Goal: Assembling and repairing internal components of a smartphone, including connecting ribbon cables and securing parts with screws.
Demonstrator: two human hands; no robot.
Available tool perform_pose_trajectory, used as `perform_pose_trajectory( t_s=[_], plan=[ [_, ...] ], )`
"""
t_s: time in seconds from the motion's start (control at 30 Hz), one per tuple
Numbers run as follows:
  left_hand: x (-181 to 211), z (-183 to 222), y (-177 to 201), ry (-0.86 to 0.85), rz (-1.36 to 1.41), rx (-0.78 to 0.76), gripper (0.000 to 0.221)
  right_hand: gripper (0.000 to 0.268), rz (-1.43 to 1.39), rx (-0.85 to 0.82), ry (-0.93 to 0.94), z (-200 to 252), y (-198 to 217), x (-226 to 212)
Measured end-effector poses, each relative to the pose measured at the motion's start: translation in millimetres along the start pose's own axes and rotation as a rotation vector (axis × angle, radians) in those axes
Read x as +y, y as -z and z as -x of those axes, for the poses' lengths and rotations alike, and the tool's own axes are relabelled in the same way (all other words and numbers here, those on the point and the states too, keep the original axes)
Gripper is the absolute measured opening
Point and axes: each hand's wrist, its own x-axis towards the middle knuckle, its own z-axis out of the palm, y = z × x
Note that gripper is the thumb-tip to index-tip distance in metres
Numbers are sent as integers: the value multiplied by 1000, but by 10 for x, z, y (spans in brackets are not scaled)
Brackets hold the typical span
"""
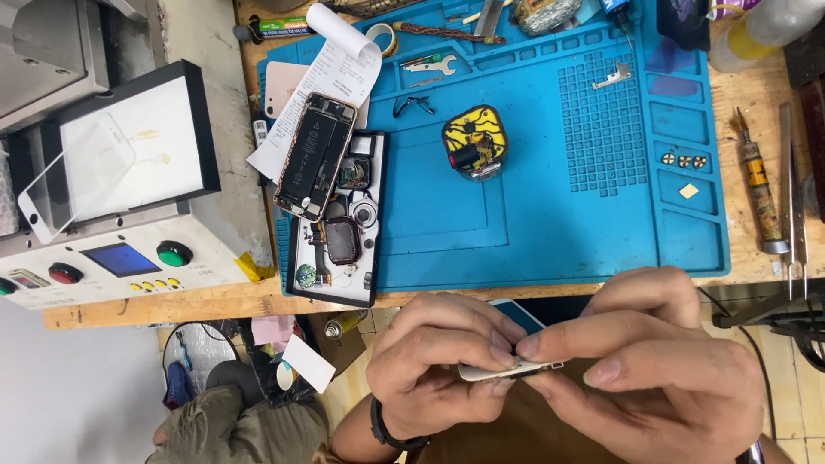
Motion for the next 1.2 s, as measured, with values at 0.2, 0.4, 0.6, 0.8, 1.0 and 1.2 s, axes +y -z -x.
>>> perform_pose_trajectory(
  t_s=[0.2,0.4,0.6,0.8,1.0,1.2],
  plan=[
    [-28,4,-31,-12,25,47,12,44,-94,-22,9,-17,-13,18],
    [-59,21,-7,-26,1,42,12,40,-252,-19,26,-37,-41,54],
    [-61,16,-25,-32,-6,72,12,41,-280,-29,54,-20,-39,114],
    [-42,21,-59,15,1,108,12,41,-248,31,19,-5,-58,152],
    [11,-9,-48,79,-52,110,13,50,-264,0,44,10,-21,231],
    [30,6,-58,113,-33,126,13,56,-269,-62,119,-30,42,274]
  ],
)
